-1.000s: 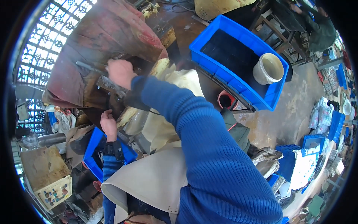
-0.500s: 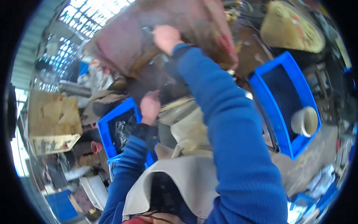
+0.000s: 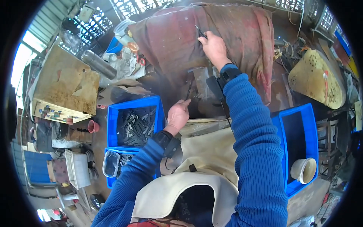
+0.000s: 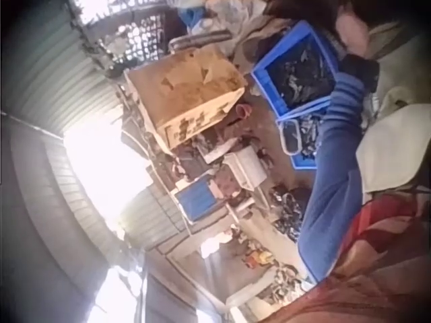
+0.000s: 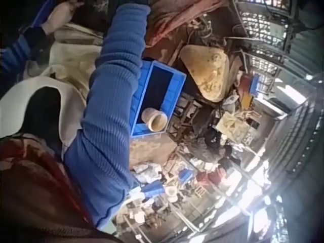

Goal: The person picks up metal pieces from a blue bin, holds them against a rotating grinding wheel, and then places the finished pieces into a separate blue bin.

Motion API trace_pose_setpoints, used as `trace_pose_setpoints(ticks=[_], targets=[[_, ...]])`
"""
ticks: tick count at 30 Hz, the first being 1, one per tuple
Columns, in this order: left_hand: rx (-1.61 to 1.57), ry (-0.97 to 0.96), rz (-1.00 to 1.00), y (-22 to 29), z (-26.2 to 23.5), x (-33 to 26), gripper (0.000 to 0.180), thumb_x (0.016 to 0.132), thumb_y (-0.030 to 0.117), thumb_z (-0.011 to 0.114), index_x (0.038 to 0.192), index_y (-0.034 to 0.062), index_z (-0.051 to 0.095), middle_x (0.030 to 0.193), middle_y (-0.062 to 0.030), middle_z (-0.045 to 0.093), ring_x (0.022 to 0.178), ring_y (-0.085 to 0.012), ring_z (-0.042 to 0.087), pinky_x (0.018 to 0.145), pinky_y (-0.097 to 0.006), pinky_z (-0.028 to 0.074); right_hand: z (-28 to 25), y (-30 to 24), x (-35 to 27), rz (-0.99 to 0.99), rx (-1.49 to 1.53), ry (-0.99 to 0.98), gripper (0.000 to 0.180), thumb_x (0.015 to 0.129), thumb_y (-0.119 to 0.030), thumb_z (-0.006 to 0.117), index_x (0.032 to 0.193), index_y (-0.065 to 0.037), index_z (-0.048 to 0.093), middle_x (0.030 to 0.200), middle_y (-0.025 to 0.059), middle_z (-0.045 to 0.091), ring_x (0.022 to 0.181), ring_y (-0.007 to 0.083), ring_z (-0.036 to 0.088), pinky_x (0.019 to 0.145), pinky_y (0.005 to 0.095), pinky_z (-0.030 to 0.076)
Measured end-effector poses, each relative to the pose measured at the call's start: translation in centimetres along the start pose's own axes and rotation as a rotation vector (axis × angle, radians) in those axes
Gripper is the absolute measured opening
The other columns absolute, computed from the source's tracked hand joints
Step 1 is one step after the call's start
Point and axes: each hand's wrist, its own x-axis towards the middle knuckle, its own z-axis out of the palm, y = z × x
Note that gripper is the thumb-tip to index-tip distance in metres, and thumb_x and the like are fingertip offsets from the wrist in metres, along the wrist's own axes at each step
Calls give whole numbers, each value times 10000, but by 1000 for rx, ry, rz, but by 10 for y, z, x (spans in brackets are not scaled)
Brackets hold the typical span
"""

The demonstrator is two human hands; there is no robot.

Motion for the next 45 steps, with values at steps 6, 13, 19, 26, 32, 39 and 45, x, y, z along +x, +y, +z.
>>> trace_pose_setpoints(ticks=[6, 13, 19, 26, 32, 39, 45], targets=[[-107, -11, -38, 1, 1, 1, 317, 767, -31, 537, 1043, 55, 667, 896, -146, 636, 822, -336, 623, 734, -407, 518, 4, 14, 12, -86, 21, 8, 388, 877, -356, 626, 1081, -26, 608, 937, 231, 654, 905, 396, 617, 776, 431, 481], [-72, -41, -33, -1, -4, 5, 365, 700, -22, 557, 1051, 23, 646, 906, -166, 630, 869, -322, 616, 769, -364, 519, 10, 13, 11, -111, -35, -32, 352, 908, -341, 589, 1102, -48, 608, 965, 221, 653, 932, 398, 608, 781, 421, 479], [-27, -32, -4, 0, -4, 2, 344, 695, -4, 568, 1030, 8, 649, 924, -161, 637, 887, -308, 620, 782, -352, 521, 5, 8, 6, -102, -64, -64, 329, 922, -346, 562, 1131, -95, 604, 994, 202, 656, 962, 392, 601, 789, 425, 478], [7, -46, -44, -2, 1, 1, 346, 696, 8, 571, 1031, 18, 655, 942, -163, 639, 933, -289, 612, 798, -349, 519, 2, -5, 3, -22, -268, -107, 370, 934, -423, 505, 1139, -123, 574, 1011, 202, 652, 976, 413, 590, 805, 474, 467], [106, -47, 83, -7, 0, 0, 257, 741, 8, 543, 965, 26, 668, 923, -162, 633, 842, -341, 625, 749, -400, 522, 5, -16, 3, -2, -358, -86, 425, 937, -482, 457, 1147, -127, 561, 1007, 208, 654, 975, 424, 593, 810, 497, 465], [477, -139, 282, -19, 13, -5, 151, 721, 148, 580, 738, 93, 721, 813, -76, 606, 855, -252, 578, 629, -310, 488, 11, -18, 2, 8, -423, -57, 446, 942, -500, 429, 1166, -134, 550, 997, 214, 656, 965, 424, 602, 802, 509, 469], [565, -274, 250, 0, -11, -3, 107, 710, 140, 598, 657, 102, 683, 773, -85, 606, 866, -251, 588, 693, -322, 517, 15, -15, 5, -39, -494, -51, 418, 951, -483, 417, 1103, -117, 549, 943, 227, 656, 898, 444, 610, 757, 535, 471]])
